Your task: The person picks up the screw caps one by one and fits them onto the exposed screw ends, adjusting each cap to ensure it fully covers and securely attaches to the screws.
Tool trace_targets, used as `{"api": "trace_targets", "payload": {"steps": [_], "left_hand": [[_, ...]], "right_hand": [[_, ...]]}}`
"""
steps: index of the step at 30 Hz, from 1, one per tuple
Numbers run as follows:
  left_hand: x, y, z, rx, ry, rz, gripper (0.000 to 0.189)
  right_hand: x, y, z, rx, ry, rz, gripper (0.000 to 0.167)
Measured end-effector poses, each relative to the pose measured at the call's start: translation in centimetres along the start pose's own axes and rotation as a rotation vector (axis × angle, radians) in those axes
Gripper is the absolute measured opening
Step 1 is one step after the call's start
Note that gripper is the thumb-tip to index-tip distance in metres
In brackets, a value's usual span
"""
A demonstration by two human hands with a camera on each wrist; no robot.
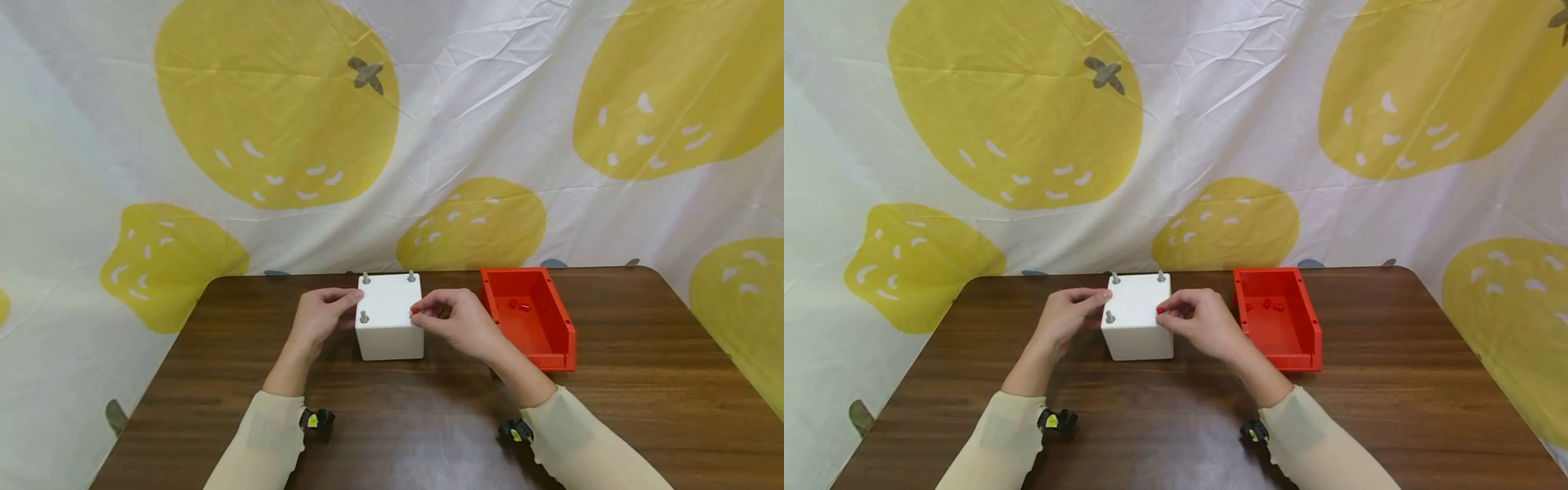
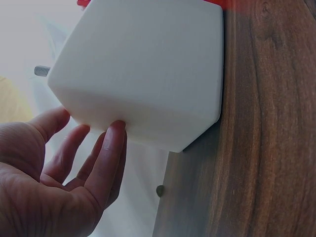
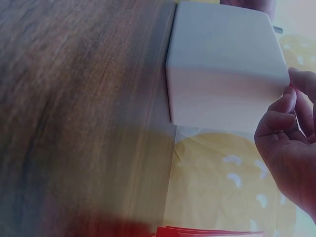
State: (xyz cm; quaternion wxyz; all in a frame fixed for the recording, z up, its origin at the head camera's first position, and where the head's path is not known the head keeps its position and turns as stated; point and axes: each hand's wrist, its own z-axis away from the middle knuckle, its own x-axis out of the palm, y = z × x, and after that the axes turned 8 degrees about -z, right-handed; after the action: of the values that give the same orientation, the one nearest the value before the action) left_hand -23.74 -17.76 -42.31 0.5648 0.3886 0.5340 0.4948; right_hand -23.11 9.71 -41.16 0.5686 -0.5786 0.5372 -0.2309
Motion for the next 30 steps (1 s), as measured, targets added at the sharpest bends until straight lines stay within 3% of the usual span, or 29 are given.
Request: {"api": "trace_targets", "payload": {"steps": [14, 30], "left_hand": [[0.1, 0.1, 0.2, -0.007, 0.008, 0.004, 0.031], [0.1, -0.1, -0.2, -0.009, -0.002, 0.023, 0.033]], "right_hand": [[-0.9, -0.2, 0.6, 0.016, 0.006, 0.035, 0.019], [-6.1, -0.6, 1.8, 0.061, 0.101, 0.038, 0.025]]}}
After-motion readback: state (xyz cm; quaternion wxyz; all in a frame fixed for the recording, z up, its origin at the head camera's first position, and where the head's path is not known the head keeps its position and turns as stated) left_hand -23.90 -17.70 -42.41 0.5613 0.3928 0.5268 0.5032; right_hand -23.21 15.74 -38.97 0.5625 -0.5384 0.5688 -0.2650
